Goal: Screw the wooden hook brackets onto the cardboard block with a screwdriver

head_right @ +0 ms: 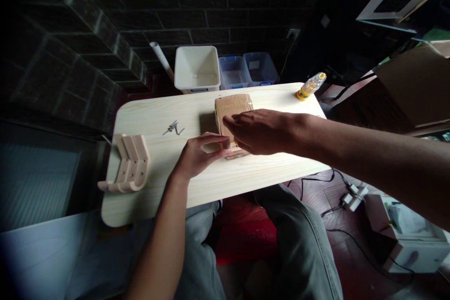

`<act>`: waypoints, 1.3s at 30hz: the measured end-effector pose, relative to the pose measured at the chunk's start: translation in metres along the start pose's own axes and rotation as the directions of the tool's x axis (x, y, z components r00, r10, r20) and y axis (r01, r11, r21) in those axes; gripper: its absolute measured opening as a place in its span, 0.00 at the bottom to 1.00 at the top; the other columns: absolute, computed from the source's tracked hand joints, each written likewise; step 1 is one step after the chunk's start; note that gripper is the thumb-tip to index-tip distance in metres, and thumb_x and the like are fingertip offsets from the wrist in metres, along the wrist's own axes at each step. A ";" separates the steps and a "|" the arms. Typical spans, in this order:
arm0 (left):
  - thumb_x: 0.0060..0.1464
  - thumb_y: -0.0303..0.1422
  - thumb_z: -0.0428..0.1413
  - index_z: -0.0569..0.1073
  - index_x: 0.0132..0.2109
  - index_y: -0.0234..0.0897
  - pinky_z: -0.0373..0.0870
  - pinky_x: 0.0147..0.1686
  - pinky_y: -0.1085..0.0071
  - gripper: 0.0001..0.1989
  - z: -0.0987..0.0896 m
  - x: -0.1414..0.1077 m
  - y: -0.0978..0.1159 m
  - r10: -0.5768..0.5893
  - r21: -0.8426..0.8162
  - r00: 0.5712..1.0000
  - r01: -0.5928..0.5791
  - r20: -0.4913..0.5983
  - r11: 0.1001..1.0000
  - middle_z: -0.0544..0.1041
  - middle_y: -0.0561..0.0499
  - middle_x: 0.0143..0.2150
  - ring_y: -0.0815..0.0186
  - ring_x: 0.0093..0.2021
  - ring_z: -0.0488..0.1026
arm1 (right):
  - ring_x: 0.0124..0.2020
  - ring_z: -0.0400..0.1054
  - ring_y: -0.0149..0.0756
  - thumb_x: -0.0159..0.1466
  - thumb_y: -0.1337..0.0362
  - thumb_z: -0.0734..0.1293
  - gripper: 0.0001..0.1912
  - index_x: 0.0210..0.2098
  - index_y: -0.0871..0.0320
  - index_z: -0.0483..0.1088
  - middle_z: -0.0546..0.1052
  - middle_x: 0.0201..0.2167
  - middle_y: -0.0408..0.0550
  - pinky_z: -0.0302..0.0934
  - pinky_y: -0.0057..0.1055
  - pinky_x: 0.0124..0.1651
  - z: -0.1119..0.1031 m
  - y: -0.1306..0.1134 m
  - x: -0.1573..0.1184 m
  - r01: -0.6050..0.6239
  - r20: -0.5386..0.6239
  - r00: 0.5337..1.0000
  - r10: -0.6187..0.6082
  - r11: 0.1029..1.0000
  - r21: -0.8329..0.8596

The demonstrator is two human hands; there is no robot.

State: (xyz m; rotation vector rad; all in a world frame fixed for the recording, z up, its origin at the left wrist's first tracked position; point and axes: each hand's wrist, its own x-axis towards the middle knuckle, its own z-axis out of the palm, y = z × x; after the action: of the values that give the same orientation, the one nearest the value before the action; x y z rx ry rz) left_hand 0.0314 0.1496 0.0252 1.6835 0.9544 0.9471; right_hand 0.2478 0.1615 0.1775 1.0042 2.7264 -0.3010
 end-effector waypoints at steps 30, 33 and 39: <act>0.50 0.37 0.73 0.85 0.48 0.43 0.77 0.52 0.63 0.17 0.000 0.000 -0.001 -0.001 0.005 1.000 0.001 -0.010 1.000 0.85 0.47 0.48 0.60 0.48 0.82 | 0.32 0.73 0.39 0.70 0.67 0.65 0.10 0.49 0.64 0.66 0.80 0.40 0.57 0.52 0.34 0.31 -0.008 0.000 0.004 -0.030 0.090 0.995 0.037 0.997 -0.075; 0.51 0.38 0.73 0.85 0.48 0.43 0.77 0.52 0.62 0.17 -0.001 0.001 0.000 -0.003 0.002 1.000 0.003 -0.004 1.000 0.85 0.46 0.48 0.59 0.48 0.82 | 0.31 0.73 0.38 0.71 0.68 0.64 0.09 0.50 0.65 0.65 0.80 0.39 0.56 0.52 0.34 0.31 -0.006 -0.001 0.005 -0.030 0.088 0.996 0.031 0.999 -0.019; 0.50 0.39 0.73 0.86 0.48 0.43 0.78 0.52 0.62 0.17 0.000 0.000 0.002 -0.021 -0.003 1.000 0.021 -0.016 1.000 0.85 0.46 0.48 0.59 0.48 0.82 | 0.28 0.71 0.39 0.72 0.64 0.63 0.11 0.51 0.64 0.67 0.80 0.37 0.56 0.49 0.35 0.29 -0.006 0.001 0.006 -0.074 0.102 0.992 0.081 0.995 -0.067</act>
State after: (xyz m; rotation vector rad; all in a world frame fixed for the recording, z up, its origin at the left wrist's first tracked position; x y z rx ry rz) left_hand 0.0316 0.1490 0.0272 1.6631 0.9789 0.9491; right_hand 0.2431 0.1676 0.1817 1.0439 2.5798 -0.2446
